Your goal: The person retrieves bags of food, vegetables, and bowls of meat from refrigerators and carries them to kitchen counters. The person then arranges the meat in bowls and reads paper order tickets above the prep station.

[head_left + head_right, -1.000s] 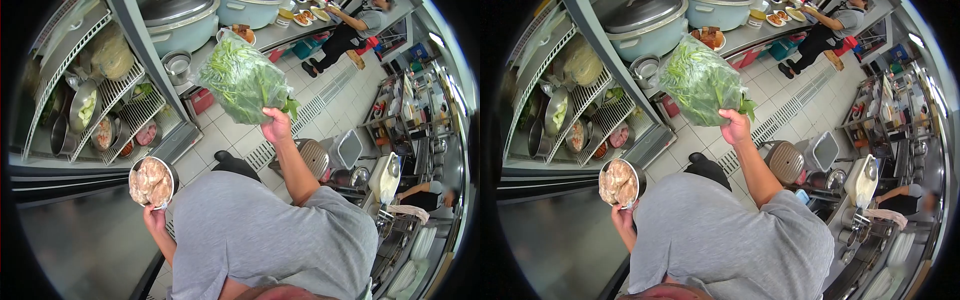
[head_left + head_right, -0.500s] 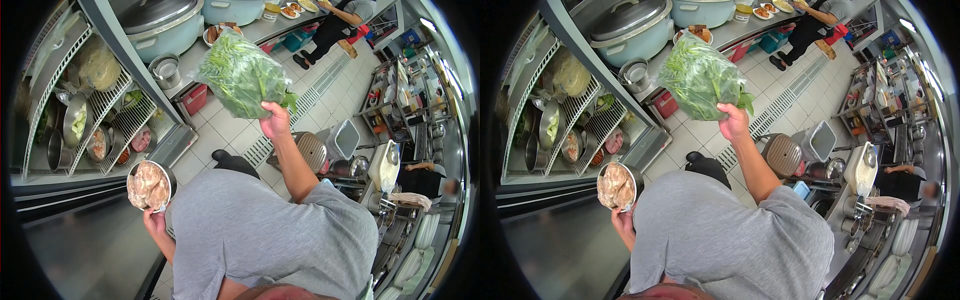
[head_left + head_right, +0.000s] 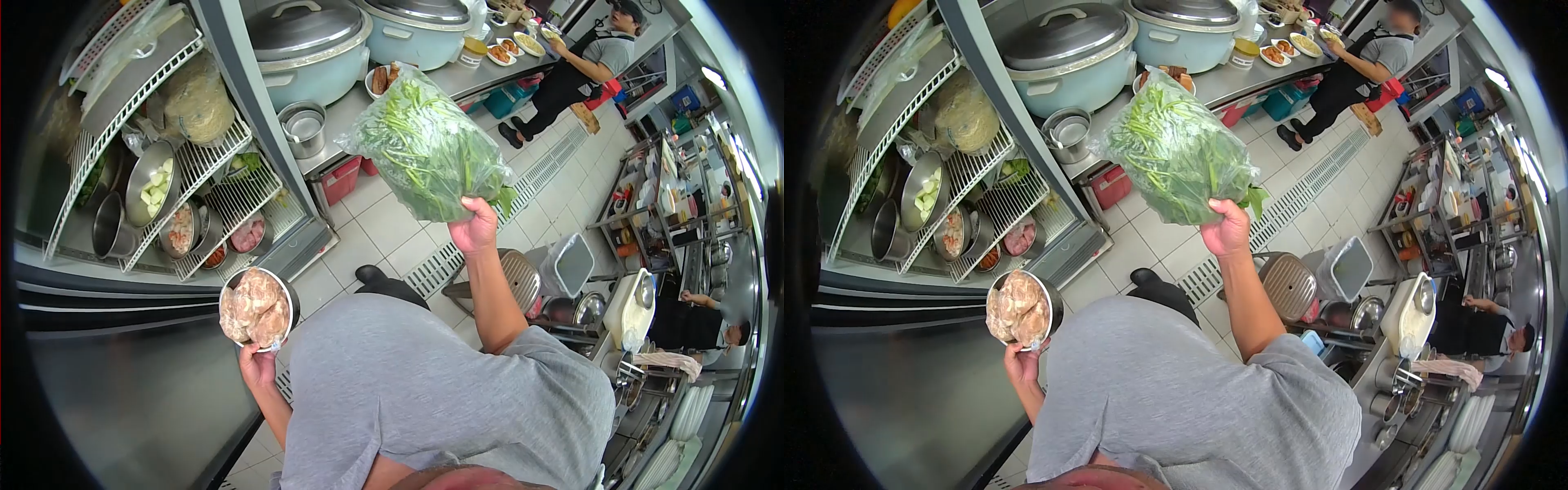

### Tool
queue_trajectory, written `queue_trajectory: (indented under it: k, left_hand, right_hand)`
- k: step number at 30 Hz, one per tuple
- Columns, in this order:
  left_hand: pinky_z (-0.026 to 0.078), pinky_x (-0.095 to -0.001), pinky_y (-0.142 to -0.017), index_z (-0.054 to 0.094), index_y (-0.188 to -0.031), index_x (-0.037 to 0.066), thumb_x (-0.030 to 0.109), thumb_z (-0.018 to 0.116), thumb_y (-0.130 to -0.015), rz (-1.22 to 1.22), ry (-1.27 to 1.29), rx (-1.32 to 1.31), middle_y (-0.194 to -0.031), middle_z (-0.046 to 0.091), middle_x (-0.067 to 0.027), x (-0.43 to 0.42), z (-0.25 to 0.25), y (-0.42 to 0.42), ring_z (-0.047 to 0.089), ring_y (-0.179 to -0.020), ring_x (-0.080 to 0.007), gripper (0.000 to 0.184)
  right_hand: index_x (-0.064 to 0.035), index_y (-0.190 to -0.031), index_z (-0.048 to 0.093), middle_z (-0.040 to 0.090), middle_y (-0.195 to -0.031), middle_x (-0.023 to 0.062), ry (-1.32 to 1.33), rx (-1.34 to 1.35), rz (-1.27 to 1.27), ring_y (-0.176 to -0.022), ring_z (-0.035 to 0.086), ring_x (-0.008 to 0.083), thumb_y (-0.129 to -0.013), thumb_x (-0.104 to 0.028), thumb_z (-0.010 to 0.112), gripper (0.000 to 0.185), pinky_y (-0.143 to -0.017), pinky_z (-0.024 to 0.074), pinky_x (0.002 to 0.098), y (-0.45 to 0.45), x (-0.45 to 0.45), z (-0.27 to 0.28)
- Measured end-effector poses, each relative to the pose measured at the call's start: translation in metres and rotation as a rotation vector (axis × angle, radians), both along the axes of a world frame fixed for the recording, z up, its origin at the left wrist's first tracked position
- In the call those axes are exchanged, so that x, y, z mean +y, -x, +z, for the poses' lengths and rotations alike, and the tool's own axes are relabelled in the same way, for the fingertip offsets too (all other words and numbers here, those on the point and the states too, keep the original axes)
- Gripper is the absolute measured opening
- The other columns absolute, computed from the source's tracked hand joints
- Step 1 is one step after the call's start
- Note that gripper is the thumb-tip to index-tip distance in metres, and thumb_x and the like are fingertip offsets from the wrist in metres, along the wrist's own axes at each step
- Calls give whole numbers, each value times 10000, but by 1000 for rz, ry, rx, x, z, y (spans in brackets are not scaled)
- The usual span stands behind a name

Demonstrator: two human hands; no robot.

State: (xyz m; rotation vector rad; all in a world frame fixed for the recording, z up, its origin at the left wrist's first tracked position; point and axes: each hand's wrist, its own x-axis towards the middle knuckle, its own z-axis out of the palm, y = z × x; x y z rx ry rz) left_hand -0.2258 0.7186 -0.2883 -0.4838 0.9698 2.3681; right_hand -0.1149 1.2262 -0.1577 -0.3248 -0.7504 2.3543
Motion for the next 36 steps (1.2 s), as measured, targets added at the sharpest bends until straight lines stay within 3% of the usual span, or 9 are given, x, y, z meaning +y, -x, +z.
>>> queue_trajectory:
  k: [10,14,18,22,27,30,36]
  left_hand:
    - [482,-682,-935,380,-1429,4,35,615,-721,16,2,-6,-1406,503,-186,0,4,-6,537,-1246,-387,747]
    - [508,-562,-964,386,-1409,-22,47,633,-705,31,46,-1,-1374,521,-189,-1,3,-6,562,-1218,-371,750]
    - [521,-518,-951,367,-1430,-15,83,673,-697,44,48,35,-1360,533,-173,5,13,-5,580,-1198,-339,801]
    - [456,-485,-1047,411,-1400,-11,31,637,-683,91,28,-34,-1367,536,-154,6,1,-2,549,-1229,-331,753]
    - [439,-490,-1072,393,-1417,-14,31,627,-688,110,34,-21,-1397,515,-155,-8,-12,-10,527,-1265,-336,767]
    - [566,-445,-876,357,-1431,-13,85,657,-710,133,75,26,-1335,550,-161,-18,-32,-14,614,-1144,-320,787]
    - [551,-482,-937,325,-1453,3,46,640,-692,235,60,-6,-1396,486,-175,-23,-14,-30,556,-1231,-359,824]
  right_hand:
    - [4,-1379,471,576,-1335,153,31,12,66,-1237,545,323,-768,-65,553,620,-1115,370,482,-4,14,-21]
    - [-22,-1396,476,569,-1356,145,61,-23,184,-1240,547,324,-756,-79,565,648,-1117,368,502,6,9,-29]
    - [-38,-1411,468,561,-1372,146,139,-17,338,-1256,540,321,-752,-71,560,666,-1128,362,500,36,-26,-54]
    - [-37,-1414,460,550,-1384,149,253,-70,492,-1276,523,315,-760,-71,557,662,-1134,356,496,76,-52,-109]
    - [-42,-1339,519,599,-1298,136,320,-116,624,-1203,566,318,-764,-63,575,578,-1081,411,482,151,-109,-132]
    - [-29,-1323,513,593,-1296,145,374,-132,649,-1195,566,328,-790,-72,575,538,-1084,405,490,209,-127,-165]
    - [7,-1279,518,604,-1261,174,543,-27,585,-1160,580,359,-800,-74,573,489,-1060,434,507,325,-154,-201]
